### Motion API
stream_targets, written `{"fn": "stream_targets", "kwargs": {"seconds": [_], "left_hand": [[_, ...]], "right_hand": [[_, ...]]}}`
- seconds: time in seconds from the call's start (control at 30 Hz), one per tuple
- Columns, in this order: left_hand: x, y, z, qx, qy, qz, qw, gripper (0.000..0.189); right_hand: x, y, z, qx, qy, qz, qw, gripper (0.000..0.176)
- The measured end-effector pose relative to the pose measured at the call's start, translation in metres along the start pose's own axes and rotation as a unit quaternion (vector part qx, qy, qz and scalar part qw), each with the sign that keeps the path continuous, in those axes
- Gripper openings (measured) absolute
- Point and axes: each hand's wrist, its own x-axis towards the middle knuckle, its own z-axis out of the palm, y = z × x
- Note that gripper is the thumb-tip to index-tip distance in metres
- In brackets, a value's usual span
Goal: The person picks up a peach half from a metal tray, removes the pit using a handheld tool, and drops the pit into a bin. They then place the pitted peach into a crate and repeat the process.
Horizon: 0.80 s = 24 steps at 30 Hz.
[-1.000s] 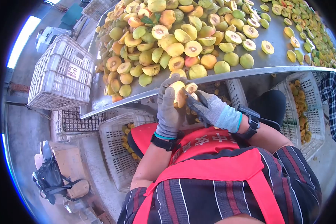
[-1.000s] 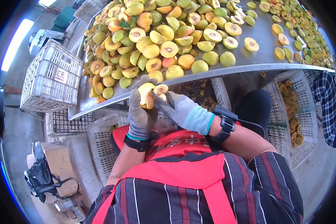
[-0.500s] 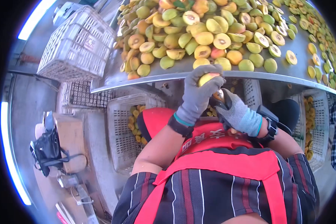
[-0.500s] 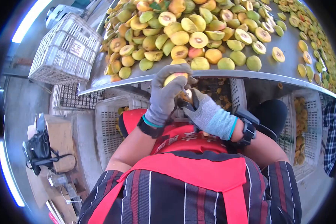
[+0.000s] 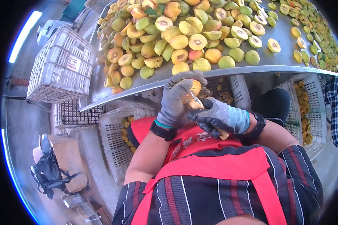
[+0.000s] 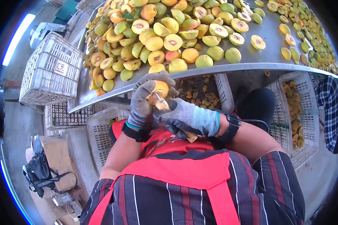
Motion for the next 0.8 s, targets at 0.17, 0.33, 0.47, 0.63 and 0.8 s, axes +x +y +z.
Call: {"fn": "stream_targets", "kwargs": {"seconds": [0.17, 0.33, 0.47, 0.63, 0.8], "left_hand": [[-0.002, -0.007, 0.011, -0.087, 0.059, -0.025, 0.994, 0.038], [0.005, -0.014, 0.018, -0.157, 0.107, 0.009, 0.982, 0.045], [0.01, -0.016, 0.02, -0.16, 0.147, 0.014, 0.976, 0.044], [0.011, -0.01, -0.019, -0.168, 0.201, 0.139, 0.955, 0.041], [-0.067, 0.063, -0.107, 0.1, 0.393, 0.269, 0.874, 0.028]], "right_hand": [[0.005, 0.007, -0.004, 0.064, 0.003, 0.034, 0.997, 0.027], [0.008, 0.018, -0.001, 0.257, -0.006, -0.026, 0.966, 0.021], [0.009, 0.021, -0.001, 0.138, 0.028, -0.029, 0.99, 0.026], [-0.002, 0.015, -0.005, 0.058, 0.055, -0.062, 0.995, 0.024], [-0.001, 0.043, -0.038, -0.333, 0.189, -0.09, 0.919, 0.035]]}}
